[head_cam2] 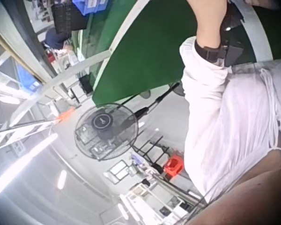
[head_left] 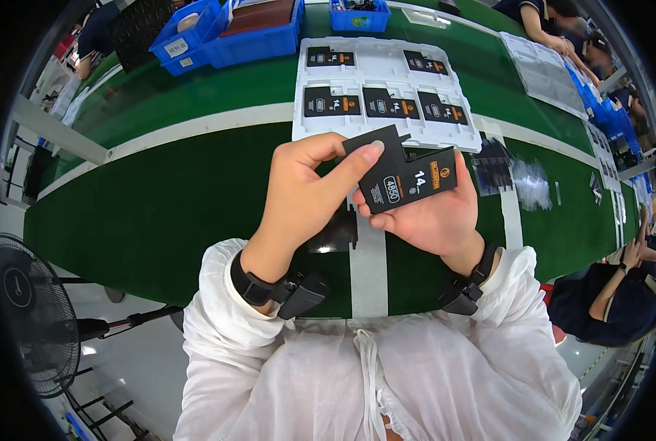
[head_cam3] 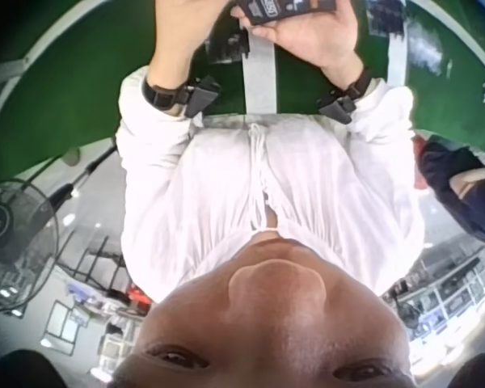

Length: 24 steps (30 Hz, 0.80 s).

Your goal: Manually assembling small battery-like electronics components on an assembly line.

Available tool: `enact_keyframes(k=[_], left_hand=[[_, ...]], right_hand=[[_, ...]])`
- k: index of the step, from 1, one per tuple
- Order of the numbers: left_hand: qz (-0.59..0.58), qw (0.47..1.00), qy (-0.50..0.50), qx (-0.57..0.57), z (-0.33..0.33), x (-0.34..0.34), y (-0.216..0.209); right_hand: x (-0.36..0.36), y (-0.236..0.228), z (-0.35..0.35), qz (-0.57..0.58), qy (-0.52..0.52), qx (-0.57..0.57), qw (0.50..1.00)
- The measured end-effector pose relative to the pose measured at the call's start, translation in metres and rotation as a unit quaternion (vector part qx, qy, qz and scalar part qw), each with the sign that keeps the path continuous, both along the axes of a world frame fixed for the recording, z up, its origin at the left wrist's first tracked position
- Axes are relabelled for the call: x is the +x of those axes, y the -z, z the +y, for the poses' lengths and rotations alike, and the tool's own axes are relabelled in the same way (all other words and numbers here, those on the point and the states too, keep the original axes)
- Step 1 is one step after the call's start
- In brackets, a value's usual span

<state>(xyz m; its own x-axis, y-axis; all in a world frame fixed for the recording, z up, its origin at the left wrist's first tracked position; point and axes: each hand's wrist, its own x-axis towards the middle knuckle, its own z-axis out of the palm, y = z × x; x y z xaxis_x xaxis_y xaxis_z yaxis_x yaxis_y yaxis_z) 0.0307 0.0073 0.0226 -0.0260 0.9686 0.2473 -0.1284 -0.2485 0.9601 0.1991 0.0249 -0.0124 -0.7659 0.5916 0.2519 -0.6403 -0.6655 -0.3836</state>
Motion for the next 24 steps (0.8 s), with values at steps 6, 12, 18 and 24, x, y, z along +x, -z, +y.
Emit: enact_keyframes(k=[6, 12, 18, 24], left_hand=[[-0.002, 0.999, -0.005, -0.054, 0.006, 0.005, 0.000], [-0.079, 0.997, 0.008, -0.022, 0.002, -0.007, 0.013], [-0.016, 0.999, -0.029, 0.026, -0.009, 0.003, 0.000], [-0.080, 0.996, -0.048, 0.000, -0.004, -0.005, 0.001]], right_hand=[[-0.002, 0.007, -0.004, -0.045, 0.028, 0.077, 0.996], [-0.001, 0.000, -0.004, -0.008, 0.040, 0.025, 0.999], [-0.003, -0.002, -0.009, 0.009, 0.033, -0.005, 0.999], [0.011, -0.003, -0.006, -0.221, 0.216, 0.200, 0.930]])
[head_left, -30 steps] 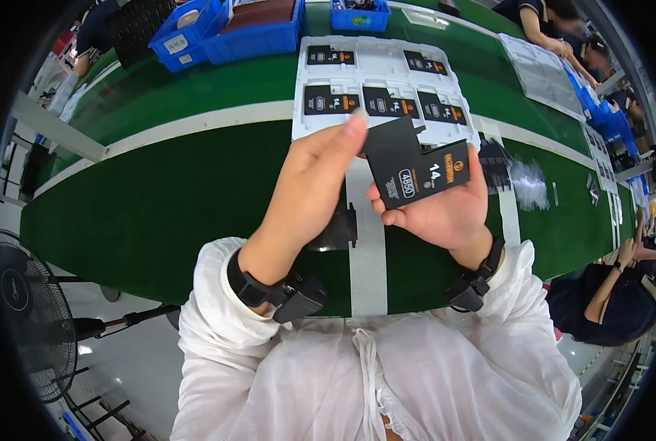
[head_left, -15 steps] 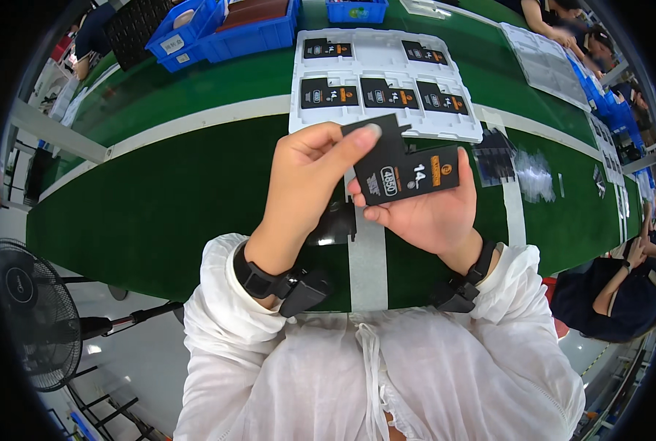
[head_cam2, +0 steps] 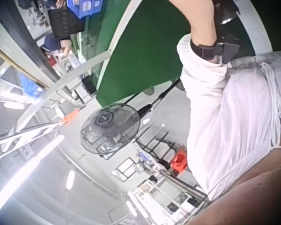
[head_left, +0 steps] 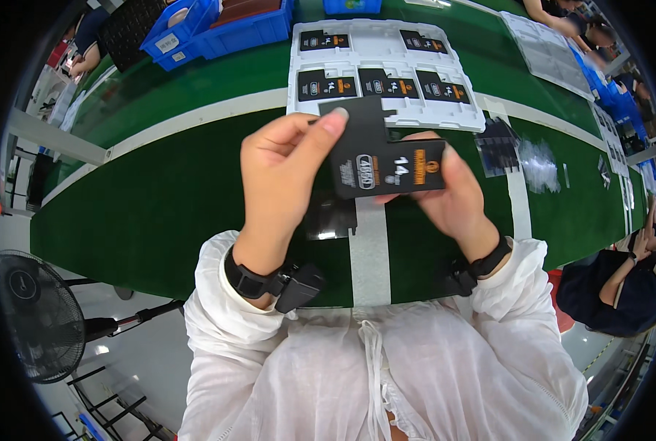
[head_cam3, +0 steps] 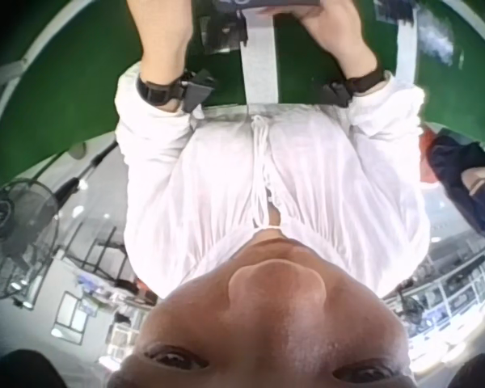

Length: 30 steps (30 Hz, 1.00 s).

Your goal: Manually assembling small battery-like electronics components on an assembly line.

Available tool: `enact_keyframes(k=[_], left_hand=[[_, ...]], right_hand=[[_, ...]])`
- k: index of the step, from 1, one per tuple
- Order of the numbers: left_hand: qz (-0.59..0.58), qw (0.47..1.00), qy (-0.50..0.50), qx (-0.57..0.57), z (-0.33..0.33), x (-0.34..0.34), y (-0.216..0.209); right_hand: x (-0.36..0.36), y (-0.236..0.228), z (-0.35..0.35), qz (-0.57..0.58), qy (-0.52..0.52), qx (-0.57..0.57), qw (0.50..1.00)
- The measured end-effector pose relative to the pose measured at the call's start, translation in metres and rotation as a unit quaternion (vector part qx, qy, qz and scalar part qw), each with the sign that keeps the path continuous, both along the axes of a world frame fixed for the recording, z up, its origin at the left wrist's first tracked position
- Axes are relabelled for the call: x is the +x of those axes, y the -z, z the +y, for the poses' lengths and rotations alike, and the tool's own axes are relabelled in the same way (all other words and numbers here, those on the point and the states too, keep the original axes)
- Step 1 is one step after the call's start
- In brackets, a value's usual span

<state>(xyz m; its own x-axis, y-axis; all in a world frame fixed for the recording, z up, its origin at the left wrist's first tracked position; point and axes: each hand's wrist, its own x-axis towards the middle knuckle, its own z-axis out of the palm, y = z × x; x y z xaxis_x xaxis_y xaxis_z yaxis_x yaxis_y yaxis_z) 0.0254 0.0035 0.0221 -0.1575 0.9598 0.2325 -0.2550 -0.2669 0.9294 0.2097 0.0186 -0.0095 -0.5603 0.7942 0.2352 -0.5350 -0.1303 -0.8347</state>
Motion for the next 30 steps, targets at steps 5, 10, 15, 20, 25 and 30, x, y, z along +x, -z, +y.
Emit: enact_keyframes(k=[5, 10, 15, 20, 25, 30], left_hand=[[-0.065, 0.994, 0.074, -0.056, 0.002, 0.004, 0.011], [-0.031, 0.982, 0.180, -0.049, -0.007, 0.011, 0.004], [-0.027, 0.969, 0.226, -0.101, -0.008, 0.014, 0.009], [0.020, 0.966, 0.226, -0.121, -0.010, 0.018, 0.017], [0.033, 0.958, 0.246, -0.144, -0.009, 0.017, 0.018], [-0.014, 0.951, 0.278, -0.136, -0.010, 0.017, 0.023]], right_hand=[[-0.001, -0.006, -0.004, -0.171, 0.151, 0.155, 0.961], [0.014, -0.009, 0.002, -0.239, 0.162, 0.215, 0.933], [0.016, -0.022, 0.012, -0.247, 0.222, 0.313, 0.890], [0.018, -0.029, 0.007, -0.256, 0.176, 0.307, 0.900], [0.020, -0.030, 0.006, -0.272, 0.152, 0.327, 0.892], [0.021, -0.030, 0.004, -0.243, 0.139, 0.314, 0.907]])
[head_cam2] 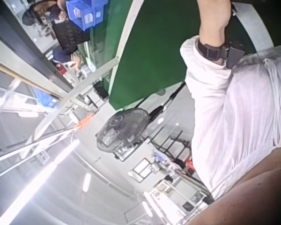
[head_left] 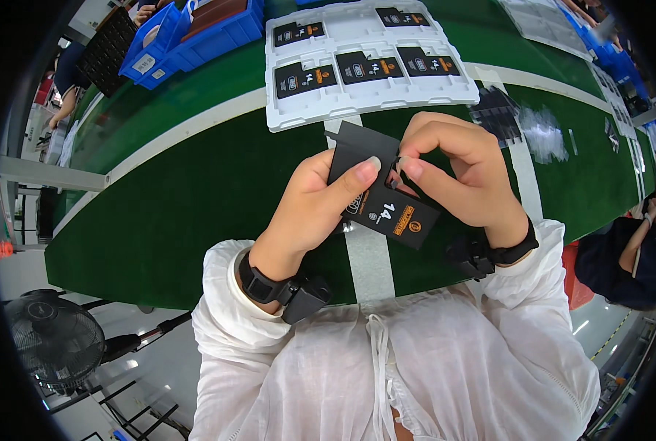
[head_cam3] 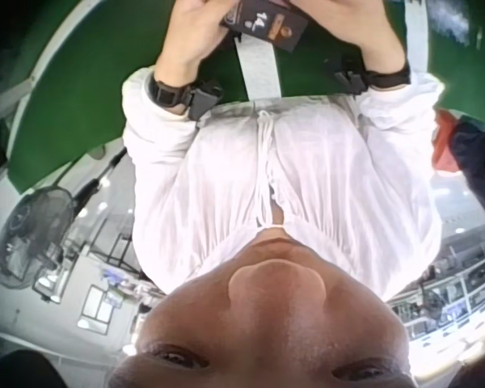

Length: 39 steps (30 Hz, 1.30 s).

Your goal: Manually assembling small battery-like electronics components on an assembly line.

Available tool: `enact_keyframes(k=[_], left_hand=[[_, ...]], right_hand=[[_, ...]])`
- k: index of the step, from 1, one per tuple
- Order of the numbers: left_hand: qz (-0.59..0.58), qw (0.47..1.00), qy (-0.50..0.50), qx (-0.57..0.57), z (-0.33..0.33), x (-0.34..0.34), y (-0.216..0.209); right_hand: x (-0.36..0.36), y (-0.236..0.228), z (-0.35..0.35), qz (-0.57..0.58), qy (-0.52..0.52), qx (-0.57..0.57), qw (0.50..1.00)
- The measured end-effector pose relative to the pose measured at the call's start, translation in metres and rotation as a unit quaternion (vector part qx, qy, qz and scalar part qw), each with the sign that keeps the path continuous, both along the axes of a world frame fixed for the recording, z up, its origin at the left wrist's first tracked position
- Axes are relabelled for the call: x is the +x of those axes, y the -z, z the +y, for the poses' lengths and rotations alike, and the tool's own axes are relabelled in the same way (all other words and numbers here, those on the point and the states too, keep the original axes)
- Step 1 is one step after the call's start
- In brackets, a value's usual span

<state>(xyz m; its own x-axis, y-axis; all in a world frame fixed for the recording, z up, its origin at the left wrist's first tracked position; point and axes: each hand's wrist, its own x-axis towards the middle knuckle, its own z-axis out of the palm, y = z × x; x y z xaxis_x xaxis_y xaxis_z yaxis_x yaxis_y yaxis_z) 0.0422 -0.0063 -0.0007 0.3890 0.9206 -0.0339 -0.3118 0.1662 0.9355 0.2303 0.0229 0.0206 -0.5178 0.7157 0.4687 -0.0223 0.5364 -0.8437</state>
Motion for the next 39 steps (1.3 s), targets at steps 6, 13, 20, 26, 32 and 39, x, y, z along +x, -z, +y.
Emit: enact_keyframes(k=[6, 13, 20, 26, 32, 39], left_hand=[[-0.078, 0.996, 0.049, 0.011, -0.002, -0.001, 0.005], [-0.095, 0.993, 0.071, 0.012, -0.001, -0.002, 0.011], [-0.093, 0.994, 0.047, 0.015, -0.003, 0.002, 0.008], [-0.120, 0.988, 0.094, -0.005, 0.000, 0.000, 0.010], [-0.186, 0.976, 0.108, 0.027, 0.001, 0.003, 0.017], [-0.165, 0.981, 0.099, 0.002, 0.000, 0.002, 0.013]], right_hand=[[-0.002, 0.000, -0.002, 0.029, -0.024, 0.000, 0.999], [-0.002, 0.002, -0.001, 0.047, -0.032, -0.008, 0.998], [0.001, -0.007, -0.004, 0.029, -0.006, -0.013, 0.999], [0.002, -0.007, -0.004, -0.019, -0.014, 0.054, 0.998], [-0.004, -0.003, -0.005, 0.008, -0.006, 0.072, 0.997], [-0.006, 0.000, -0.010, 0.025, -0.047, 0.030, 0.998]])
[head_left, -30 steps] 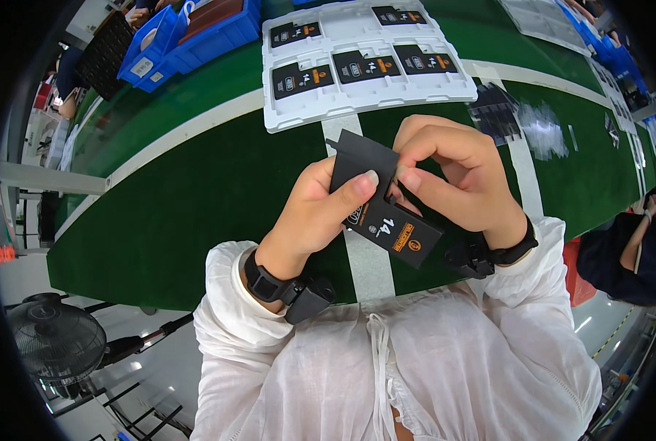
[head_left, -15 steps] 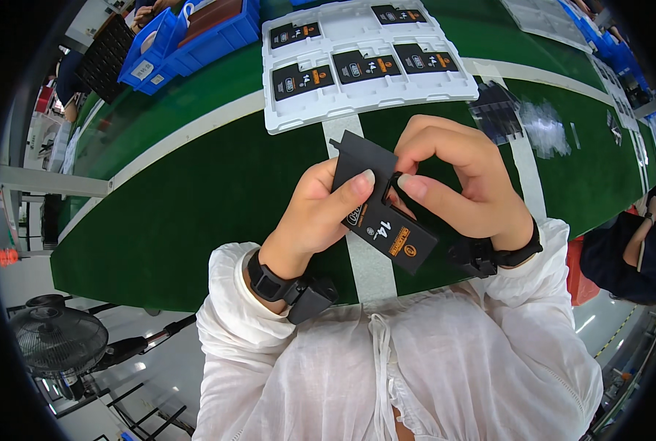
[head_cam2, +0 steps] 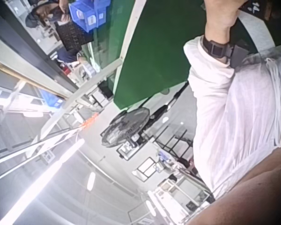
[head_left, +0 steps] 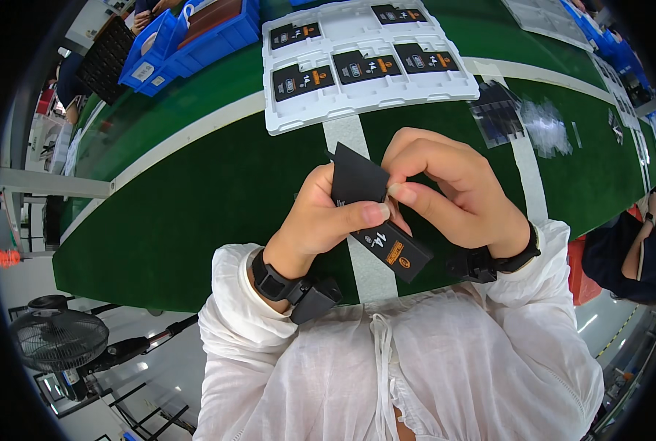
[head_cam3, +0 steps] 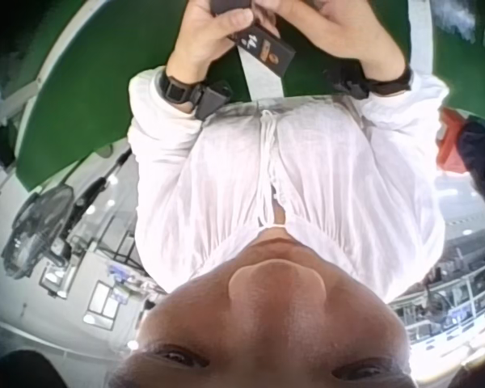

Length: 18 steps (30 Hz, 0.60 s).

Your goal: Manually assembling small battery-like electronics components on an assembly line.

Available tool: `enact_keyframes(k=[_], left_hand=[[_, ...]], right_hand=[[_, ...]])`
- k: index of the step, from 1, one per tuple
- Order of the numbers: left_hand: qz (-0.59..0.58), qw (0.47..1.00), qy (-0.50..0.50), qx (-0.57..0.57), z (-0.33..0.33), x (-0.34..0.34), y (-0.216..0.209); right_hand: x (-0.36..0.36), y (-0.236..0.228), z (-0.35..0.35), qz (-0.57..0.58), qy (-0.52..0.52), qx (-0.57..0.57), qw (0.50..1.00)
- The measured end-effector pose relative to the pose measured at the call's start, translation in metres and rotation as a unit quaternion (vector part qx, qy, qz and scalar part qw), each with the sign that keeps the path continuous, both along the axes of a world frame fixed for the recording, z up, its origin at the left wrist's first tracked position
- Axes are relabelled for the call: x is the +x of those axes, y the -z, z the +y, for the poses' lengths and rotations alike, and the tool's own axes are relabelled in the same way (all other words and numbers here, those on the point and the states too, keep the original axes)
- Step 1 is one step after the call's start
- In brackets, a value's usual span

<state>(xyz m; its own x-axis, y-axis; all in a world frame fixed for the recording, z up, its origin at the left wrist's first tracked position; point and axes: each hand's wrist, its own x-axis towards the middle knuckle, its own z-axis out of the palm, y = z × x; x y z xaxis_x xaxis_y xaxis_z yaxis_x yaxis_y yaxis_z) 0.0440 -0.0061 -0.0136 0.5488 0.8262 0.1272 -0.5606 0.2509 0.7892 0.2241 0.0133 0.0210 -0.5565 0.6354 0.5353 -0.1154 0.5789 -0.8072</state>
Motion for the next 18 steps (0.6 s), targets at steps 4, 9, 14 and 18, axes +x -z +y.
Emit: enact_keyframes(k=[4, 9, 14, 18], left_hand=[[0.003, 1.000, 0.018, 0.015, 0.0006, 0.0000, 0.0014], [-0.002, 1.000, 0.013, 0.009, 0.0001, -0.0002, 0.0019], [-0.011, 1.000, 0.026, -0.009, 0.0010, -0.0013, -0.0006], [0.013, 1.000, 0.023, 0.016, 0.0027, -0.0021, 0.0038]], right_hand=[[-0.0001, 0.0013, 0.0001, 0.012, -0.024, -0.028, 0.999], [0.0010, 0.0009, -0.0008, 0.007, -0.043, -0.053, 0.998], [-0.0021, 0.0035, -0.0035, 0.007, -0.016, -0.030, 0.999], [-0.0011, 0.0025, -0.0041, 0.013, -0.037, -0.080, 0.996]])
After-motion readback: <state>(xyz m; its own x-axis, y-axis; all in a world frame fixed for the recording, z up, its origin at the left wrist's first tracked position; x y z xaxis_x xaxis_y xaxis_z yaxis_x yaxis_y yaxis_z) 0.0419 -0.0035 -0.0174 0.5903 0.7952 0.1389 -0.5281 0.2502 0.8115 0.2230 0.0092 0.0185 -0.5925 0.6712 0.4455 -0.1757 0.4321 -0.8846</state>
